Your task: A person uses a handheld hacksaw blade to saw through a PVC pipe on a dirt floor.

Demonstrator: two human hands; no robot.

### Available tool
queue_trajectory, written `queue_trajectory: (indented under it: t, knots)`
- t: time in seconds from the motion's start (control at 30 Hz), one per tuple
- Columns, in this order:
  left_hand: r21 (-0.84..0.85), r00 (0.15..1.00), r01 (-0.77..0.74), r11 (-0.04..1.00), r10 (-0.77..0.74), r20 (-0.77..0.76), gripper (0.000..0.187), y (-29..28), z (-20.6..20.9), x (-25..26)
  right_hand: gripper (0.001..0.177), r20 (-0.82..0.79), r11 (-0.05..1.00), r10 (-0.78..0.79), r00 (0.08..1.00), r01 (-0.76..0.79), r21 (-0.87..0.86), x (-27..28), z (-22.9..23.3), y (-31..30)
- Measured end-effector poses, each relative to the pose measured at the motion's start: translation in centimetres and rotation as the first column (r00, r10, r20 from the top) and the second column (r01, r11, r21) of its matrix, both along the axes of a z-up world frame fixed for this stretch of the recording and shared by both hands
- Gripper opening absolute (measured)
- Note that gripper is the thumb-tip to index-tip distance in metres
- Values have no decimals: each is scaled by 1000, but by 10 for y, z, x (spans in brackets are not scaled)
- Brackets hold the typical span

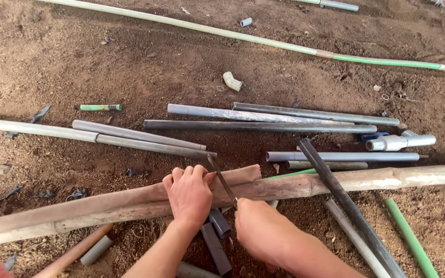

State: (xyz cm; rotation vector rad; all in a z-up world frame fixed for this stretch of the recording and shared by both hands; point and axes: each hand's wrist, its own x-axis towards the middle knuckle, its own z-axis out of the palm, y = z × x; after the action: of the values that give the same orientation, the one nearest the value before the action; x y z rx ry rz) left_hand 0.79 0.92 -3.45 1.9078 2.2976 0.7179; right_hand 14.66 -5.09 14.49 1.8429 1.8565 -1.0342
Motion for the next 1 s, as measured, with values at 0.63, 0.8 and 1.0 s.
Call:
queue_trajectory:
  t: [0.63, 0.8, 1.0]
  knots:
    - [232, 999, -45, 972, 40, 28, 19, -6, -6, 6, 25, -21, 993, 107, 994, -108, -42, 3, 3, 20]
    - [189, 1000, -14, 982, 9, 29, 18, -4, -4, 5, 28, 17, 999, 47, 999, -47, -22, -11, -2, 21]
    - [247, 1000, -23, 969, 19, 19, 15, -5, -8, 8, 28, -16, 999, -30, 999, 30, -13, -7, -9, 22]
